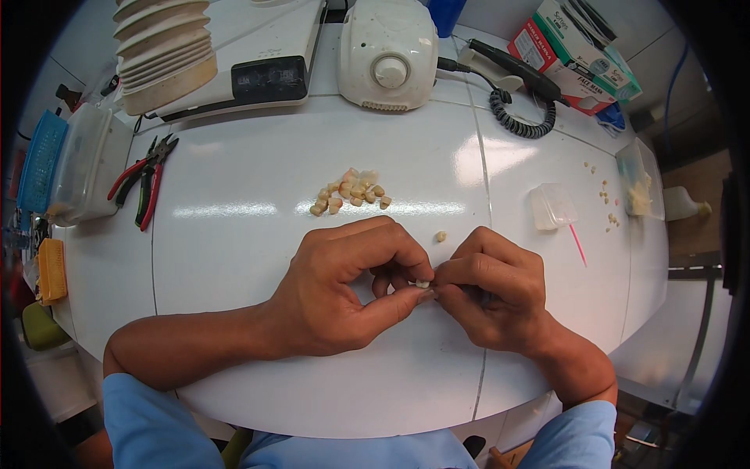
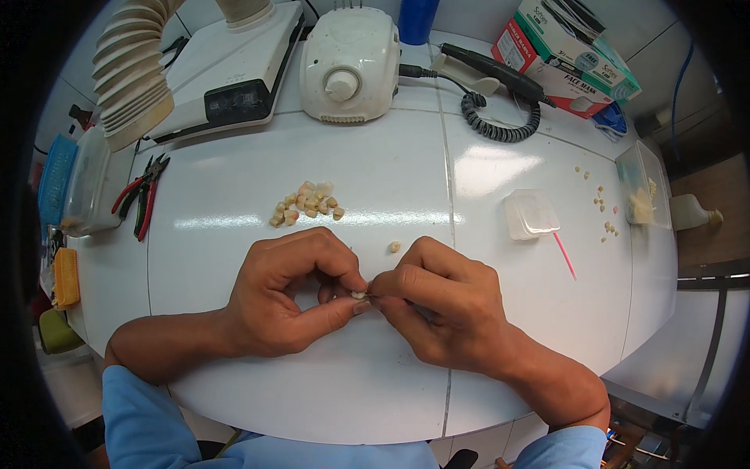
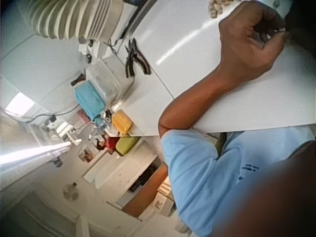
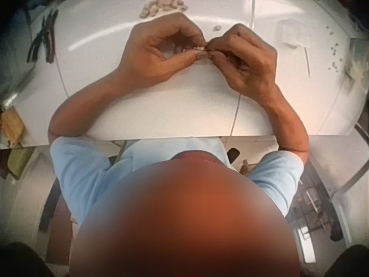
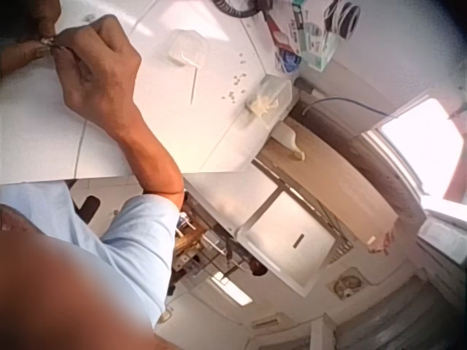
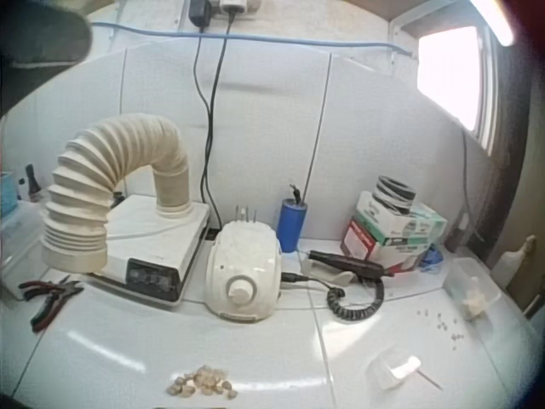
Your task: Polishing a dental prosthesis using a hand tool and a small pick.
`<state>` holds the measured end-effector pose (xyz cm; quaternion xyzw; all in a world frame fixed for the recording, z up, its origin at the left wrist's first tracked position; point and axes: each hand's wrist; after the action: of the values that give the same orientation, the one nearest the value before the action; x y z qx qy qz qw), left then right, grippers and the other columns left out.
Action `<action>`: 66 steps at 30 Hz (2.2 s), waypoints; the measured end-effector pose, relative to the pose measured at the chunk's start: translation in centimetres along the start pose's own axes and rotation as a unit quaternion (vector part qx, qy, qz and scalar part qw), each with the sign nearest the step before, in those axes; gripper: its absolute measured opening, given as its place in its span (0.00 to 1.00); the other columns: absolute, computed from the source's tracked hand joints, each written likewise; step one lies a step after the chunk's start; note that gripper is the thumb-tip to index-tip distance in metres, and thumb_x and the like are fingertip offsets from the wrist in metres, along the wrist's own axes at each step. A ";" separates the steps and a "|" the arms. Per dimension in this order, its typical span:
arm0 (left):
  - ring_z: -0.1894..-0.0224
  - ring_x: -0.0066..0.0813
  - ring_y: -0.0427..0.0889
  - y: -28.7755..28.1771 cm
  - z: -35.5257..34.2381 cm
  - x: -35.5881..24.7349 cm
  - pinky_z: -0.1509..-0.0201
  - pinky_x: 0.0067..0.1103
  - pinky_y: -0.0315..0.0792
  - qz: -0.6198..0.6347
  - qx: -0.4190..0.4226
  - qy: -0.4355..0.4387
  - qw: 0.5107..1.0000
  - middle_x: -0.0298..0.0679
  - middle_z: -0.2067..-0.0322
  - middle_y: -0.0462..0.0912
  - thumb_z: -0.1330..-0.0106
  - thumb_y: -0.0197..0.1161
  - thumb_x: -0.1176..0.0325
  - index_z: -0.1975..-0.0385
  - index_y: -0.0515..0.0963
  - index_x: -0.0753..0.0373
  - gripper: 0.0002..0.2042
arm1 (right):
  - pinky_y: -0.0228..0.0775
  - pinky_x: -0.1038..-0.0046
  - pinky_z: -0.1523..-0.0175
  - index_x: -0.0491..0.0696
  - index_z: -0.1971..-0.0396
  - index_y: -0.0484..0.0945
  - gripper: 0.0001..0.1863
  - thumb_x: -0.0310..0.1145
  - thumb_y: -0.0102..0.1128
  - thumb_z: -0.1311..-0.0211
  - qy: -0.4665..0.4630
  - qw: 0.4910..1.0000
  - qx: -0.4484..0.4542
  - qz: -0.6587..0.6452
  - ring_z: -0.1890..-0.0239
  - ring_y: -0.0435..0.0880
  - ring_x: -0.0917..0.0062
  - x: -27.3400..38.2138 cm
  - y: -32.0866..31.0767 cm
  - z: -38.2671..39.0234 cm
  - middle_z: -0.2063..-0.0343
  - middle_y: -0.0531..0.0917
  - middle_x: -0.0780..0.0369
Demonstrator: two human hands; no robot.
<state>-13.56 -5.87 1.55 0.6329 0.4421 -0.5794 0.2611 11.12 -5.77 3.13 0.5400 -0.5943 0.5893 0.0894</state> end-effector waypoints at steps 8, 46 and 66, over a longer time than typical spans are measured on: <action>0.62 0.20 0.85 0.2 0.0 -0.1 0.61 0.17 0.80 0.017 -0.007 -0.009 1.000 0.39 0.59 0.85 0.37 0.72 0.86 0.58 0.83 0.67 0.10 | 0.71 0.75 0.71 0.43 0.61 0.90 0.11 0.17 0.75 0.45 -0.031 0.999 -0.019 -0.015 0.74 0.81 0.79 -0.4 0.0 -0.4 0.70 0.80 0.63; 0.51 0.26 0.90 0.3 0.2 -0.5 0.46 0.22 0.87 0.046 -0.018 -0.096 0.994 0.44 0.56 0.88 0.32 0.72 0.85 0.57 0.80 0.69 0.09 | 0.67 0.73 0.76 0.43 0.63 0.89 0.11 0.16 0.73 0.48 -0.048 0.998 -0.042 0.016 0.80 0.77 0.77 -0.2 0.0 -0.2 0.76 0.76 0.64; 0.50 0.28 0.90 0.4 0.2 -0.4 0.44 0.23 0.86 0.044 -0.019 -0.091 0.995 0.46 0.55 0.88 0.32 0.72 0.85 0.57 0.82 0.70 0.08 | 0.69 0.71 0.77 0.43 0.62 0.88 0.12 0.17 0.73 0.47 -0.016 0.999 -0.023 0.024 0.80 0.78 0.75 0.1 0.0 -0.1 0.76 0.77 0.64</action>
<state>-13.29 -6.32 1.87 0.5910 0.3993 -0.6142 0.3377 11.04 -5.77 3.22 0.5332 -0.6214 0.5688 0.0780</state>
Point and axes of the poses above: each hand's wrist, its own z-axis away from the middle knuckle, its own y-axis out of the palm, x = y × z
